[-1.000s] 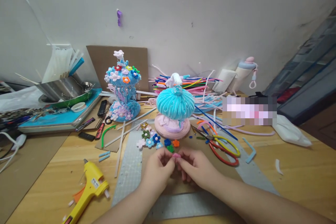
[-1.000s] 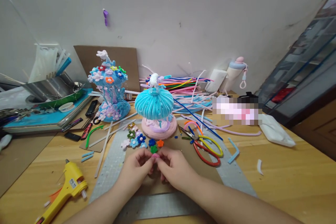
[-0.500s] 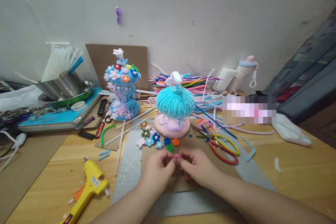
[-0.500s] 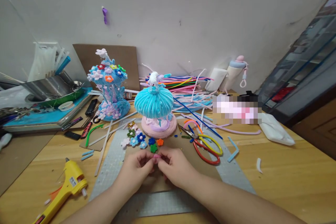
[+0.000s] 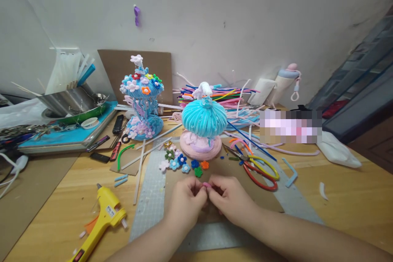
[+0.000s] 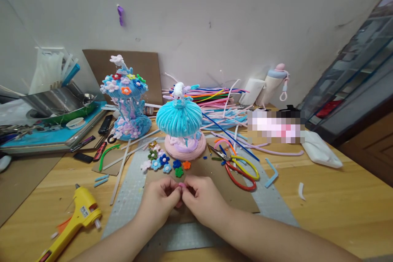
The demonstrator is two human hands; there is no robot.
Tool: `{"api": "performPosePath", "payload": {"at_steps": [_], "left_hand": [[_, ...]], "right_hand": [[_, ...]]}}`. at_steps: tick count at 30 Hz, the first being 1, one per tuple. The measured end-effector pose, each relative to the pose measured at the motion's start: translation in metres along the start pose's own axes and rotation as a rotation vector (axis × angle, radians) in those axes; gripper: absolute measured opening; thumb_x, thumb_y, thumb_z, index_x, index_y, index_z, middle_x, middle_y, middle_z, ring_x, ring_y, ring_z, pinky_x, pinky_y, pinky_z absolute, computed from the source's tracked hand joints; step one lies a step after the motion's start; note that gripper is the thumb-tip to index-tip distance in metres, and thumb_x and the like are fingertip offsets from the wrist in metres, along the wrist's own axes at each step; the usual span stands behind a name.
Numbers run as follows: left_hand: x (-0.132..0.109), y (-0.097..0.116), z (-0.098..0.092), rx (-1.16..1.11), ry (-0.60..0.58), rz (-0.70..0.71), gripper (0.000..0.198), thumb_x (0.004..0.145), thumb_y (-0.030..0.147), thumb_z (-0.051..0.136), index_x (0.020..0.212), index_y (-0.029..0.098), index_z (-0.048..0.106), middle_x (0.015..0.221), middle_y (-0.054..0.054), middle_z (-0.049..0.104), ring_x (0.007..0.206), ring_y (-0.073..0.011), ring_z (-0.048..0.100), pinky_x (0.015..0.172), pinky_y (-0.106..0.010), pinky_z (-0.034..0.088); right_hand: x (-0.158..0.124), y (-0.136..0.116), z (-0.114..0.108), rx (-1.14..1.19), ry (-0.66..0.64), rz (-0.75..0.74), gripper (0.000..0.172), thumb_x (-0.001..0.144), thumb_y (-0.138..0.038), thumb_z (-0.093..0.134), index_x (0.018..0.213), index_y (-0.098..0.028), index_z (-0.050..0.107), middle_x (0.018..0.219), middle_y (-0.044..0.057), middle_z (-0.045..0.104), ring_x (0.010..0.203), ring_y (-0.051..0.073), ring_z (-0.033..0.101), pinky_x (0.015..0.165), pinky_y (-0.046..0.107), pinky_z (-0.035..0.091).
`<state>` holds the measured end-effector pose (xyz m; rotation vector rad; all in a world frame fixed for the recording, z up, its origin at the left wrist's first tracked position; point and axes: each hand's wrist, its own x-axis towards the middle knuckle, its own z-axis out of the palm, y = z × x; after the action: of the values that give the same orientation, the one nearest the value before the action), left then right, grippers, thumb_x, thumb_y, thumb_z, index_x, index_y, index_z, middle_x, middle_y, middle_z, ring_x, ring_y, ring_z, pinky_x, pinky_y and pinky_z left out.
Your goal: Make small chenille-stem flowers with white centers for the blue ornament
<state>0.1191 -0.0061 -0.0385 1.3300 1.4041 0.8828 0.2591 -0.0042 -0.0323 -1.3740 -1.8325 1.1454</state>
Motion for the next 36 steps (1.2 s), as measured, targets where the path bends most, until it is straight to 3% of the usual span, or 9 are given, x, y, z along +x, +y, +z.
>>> {"api": "performPosePath", "payload": {"at_steps": [8,13,16,25,31,36], "left_hand": [[0.003,0.010,-0.002,-0.236,-0.037,0.012,0.012,0.071,0.026,0.059,0.071,0.015,0.057,0.057,0.001,0.058,0.049,-0.0100,0.053,0.045,-0.019,0.042],[0.006,0.016,-0.005,-0.384,-0.035,-0.054,0.020,0.066,0.030,0.065,0.065,0.015,0.053,0.052,0.003,0.057,0.042,-0.0078,0.051,0.042,-0.018,0.044],[0.008,0.017,-0.006,-0.460,-0.016,-0.086,0.026,0.062,0.035,0.070,0.065,0.015,0.053,0.051,0.003,0.058,0.042,-0.0082,0.053,0.044,-0.020,0.046],[0.005,0.019,-0.007,-0.457,-0.067,-0.103,0.029,0.061,0.037,0.070,0.068,0.014,0.056,0.053,0.003,0.057,0.048,-0.0097,0.054,0.045,-0.021,0.047],[0.008,0.013,-0.006,-0.428,-0.061,-0.115,0.028,0.061,0.036,0.070,0.064,0.014,0.052,0.050,0.003,0.056,0.042,-0.0076,0.052,0.043,-0.019,0.043],[0.008,0.014,-0.006,-0.428,-0.067,-0.082,0.030,0.060,0.036,0.071,0.062,0.014,0.050,0.048,0.004,0.055,0.041,-0.0071,0.051,0.042,-0.018,0.042]], "right_hand": [[0.009,0.002,-0.003,0.155,-0.069,0.066,0.013,0.080,-0.022,0.047,0.068,-0.017,0.049,0.053,-0.006,0.048,0.035,0.005,0.041,0.033,0.015,0.030],[0.009,0.005,-0.009,0.384,-0.065,0.105,0.023,0.085,-0.037,0.041,0.074,-0.018,0.047,0.053,-0.007,0.047,0.032,0.005,0.042,0.030,0.014,0.028],[0.010,0.002,-0.010,0.394,-0.083,0.093,0.025,0.085,-0.041,0.043,0.077,-0.018,0.048,0.059,-0.005,0.051,0.034,0.005,0.044,0.030,0.014,0.029],[0.008,0.001,-0.006,0.335,-0.108,0.090,0.031,0.084,-0.045,0.047,0.072,-0.017,0.049,0.053,-0.007,0.048,0.034,0.004,0.042,0.032,0.014,0.030],[0.010,0.007,-0.009,0.447,-0.125,0.097,0.031,0.087,-0.043,0.038,0.073,-0.016,0.047,0.057,-0.005,0.052,0.034,0.005,0.048,0.031,0.013,0.028],[0.010,0.004,-0.008,0.367,-0.108,0.095,0.029,0.084,-0.044,0.048,0.077,-0.016,0.049,0.055,-0.006,0.050,0.034,0.004,0.044,0.032,0.013,0.030]]}}
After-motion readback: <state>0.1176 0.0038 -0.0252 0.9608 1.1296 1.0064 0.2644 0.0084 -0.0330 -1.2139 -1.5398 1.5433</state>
